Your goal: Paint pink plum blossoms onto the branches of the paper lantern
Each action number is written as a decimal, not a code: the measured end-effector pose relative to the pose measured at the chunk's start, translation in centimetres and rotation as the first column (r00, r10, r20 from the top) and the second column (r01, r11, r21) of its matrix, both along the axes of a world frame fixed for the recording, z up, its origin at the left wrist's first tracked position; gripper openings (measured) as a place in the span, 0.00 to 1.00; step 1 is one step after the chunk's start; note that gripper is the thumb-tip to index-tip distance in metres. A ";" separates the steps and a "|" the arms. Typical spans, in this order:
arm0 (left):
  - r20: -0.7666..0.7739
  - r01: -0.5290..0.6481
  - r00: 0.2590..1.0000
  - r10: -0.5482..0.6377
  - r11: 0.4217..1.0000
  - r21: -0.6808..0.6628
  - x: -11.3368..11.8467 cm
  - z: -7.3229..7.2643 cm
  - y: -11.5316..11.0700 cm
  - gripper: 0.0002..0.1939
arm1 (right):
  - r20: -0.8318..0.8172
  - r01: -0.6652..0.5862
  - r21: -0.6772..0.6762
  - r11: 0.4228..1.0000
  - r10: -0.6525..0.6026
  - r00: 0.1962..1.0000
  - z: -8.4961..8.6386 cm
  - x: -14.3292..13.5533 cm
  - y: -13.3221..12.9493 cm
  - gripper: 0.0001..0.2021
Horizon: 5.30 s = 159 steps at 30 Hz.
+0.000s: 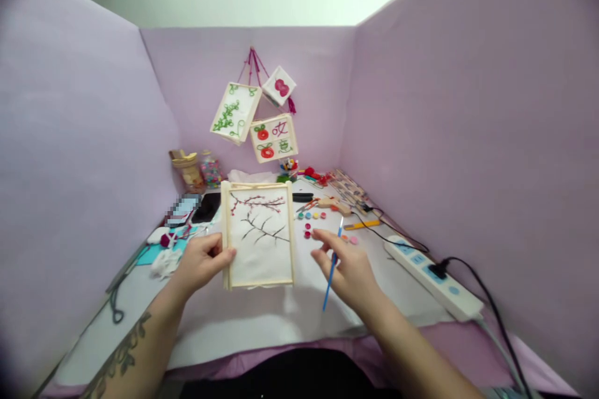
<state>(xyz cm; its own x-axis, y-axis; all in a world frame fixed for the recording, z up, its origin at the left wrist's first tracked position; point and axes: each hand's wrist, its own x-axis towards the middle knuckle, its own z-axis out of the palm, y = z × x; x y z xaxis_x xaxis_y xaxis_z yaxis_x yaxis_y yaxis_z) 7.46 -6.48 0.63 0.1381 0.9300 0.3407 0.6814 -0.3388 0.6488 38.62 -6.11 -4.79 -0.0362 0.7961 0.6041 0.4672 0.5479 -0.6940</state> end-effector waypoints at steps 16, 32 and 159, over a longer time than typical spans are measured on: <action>-0.032 -0.076 0.997 0.076 0.997 0.004 -2.8 -0.3 1.8 0.20 | -0.019 -0.126 -0.172 0.977 0.124 0.992 -1.6 -8.2 3.6 0.28; -0.176 -0.256 0.950 0.258 0.966 0.034 -5.0 -3.3 5.1 0.17 | -0.120 0.003 -0.071 0.997 -0.012 0.993 -2.2 -11.1 8.6 0.23; -0.720 0.368 0.636 -0.277 0.929 -0.033 14.7 -10.4 10.8 0.15 | 0.598 -0.042 -0.151 0.988 0.125 0.792 -7.4 2.5 10.7 0.06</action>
<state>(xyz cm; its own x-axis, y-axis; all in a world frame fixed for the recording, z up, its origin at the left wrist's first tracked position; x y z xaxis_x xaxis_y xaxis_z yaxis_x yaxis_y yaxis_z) 22.17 4.32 -9.79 0.6609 0.7428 0.1065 0.7489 -0.6620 -0.0299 41.08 4.55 -12.20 -0.4304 0.8388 0.3335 0.7699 0.5340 -0.3495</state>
